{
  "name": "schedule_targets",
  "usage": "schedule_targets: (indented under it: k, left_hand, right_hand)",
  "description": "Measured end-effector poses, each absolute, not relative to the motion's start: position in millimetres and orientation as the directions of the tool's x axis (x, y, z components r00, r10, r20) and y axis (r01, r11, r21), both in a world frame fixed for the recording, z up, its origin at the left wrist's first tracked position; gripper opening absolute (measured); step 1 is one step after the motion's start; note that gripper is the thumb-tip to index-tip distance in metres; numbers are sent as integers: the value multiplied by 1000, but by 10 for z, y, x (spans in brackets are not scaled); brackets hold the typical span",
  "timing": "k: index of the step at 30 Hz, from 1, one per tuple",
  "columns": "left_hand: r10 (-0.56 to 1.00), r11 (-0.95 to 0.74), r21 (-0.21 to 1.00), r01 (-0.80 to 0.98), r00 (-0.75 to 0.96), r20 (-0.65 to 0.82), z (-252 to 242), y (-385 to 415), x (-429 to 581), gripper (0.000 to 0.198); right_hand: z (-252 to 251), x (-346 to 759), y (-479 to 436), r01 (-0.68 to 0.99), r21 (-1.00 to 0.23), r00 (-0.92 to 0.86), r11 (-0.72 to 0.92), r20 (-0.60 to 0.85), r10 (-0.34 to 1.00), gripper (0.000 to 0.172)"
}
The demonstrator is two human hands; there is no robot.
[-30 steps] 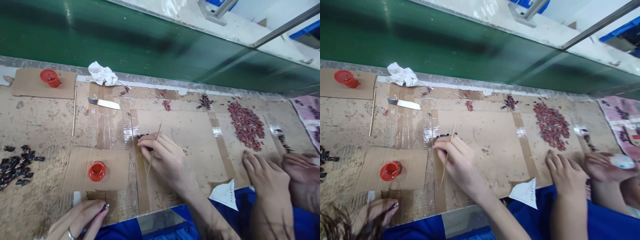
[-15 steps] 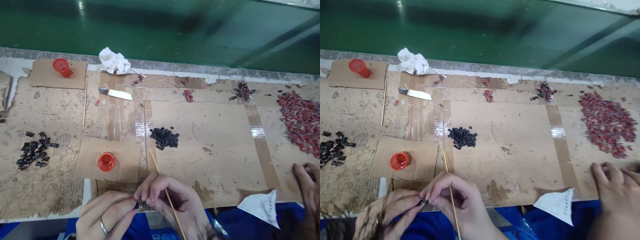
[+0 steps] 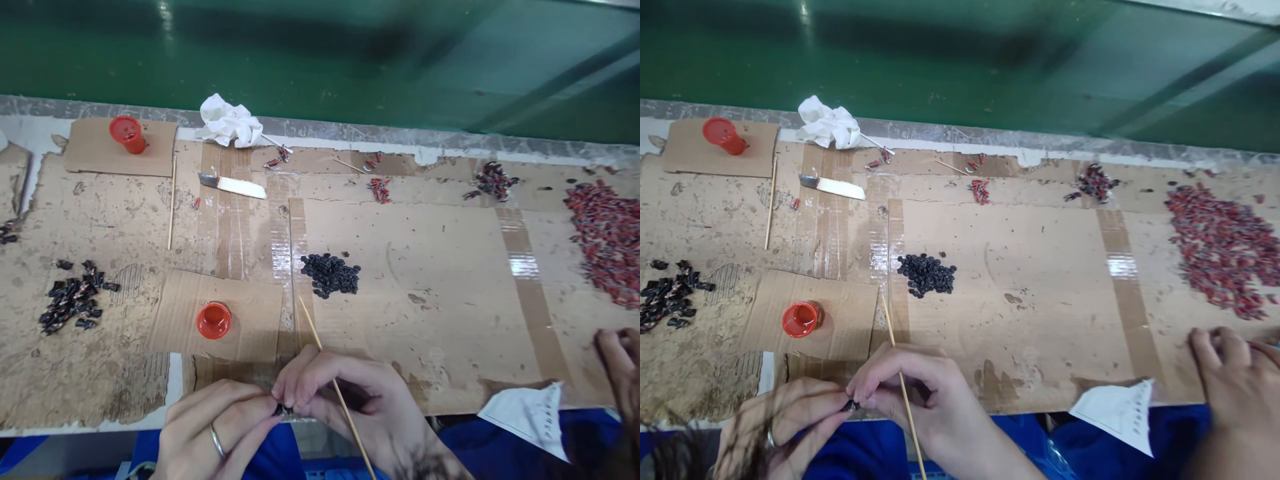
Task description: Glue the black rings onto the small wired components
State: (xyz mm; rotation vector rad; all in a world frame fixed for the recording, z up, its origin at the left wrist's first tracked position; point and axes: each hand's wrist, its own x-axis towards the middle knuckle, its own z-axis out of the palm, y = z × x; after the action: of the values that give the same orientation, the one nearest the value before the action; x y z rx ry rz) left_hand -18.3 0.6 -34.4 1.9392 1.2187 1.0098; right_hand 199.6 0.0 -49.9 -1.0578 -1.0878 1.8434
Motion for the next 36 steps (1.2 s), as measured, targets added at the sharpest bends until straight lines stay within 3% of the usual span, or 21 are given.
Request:
schedule_targets:
  k: [4,13,19,23,28,33,36]
  left_hand:
    - [930,-347,825,446,277,241,-385,-16,-185,30]
    - [946,-301,887,352,229,230,-556,-79,-122,17]
    - [936,-314,893,324,263,234,-418,76,-131,26]
    - [921,-323,899,295,316,228,-435,45,-146,27]
    - [932,-193,974,119,334,144,-467,33,-138,21]
    - [949,-98,991,96,307,64,-459,53,-101,19]
    - [953,51,998,40,296,-60,-485,16,-75,25]
  right_hand:
    - [-531,2018,36,-168,-917,-419,-362,-267,868,16]
    - [-518,1977,103,-167,-899,-405,-405,-312,859,4]
    - [-552,2010,112,-218,-851,-435,-478,-354,828,5]
    - [-543,2044,141,-205,-864,-509,-461,-308,804,5]
    - [-532,2050,153,-201,-873,-542,-444,-278,793,13]
    - [-517,2086,132,-140,-896,-518,-422,-297,802,11]
    - [-493,2150,178,-90,-913,-583,-399,-276,764,12]
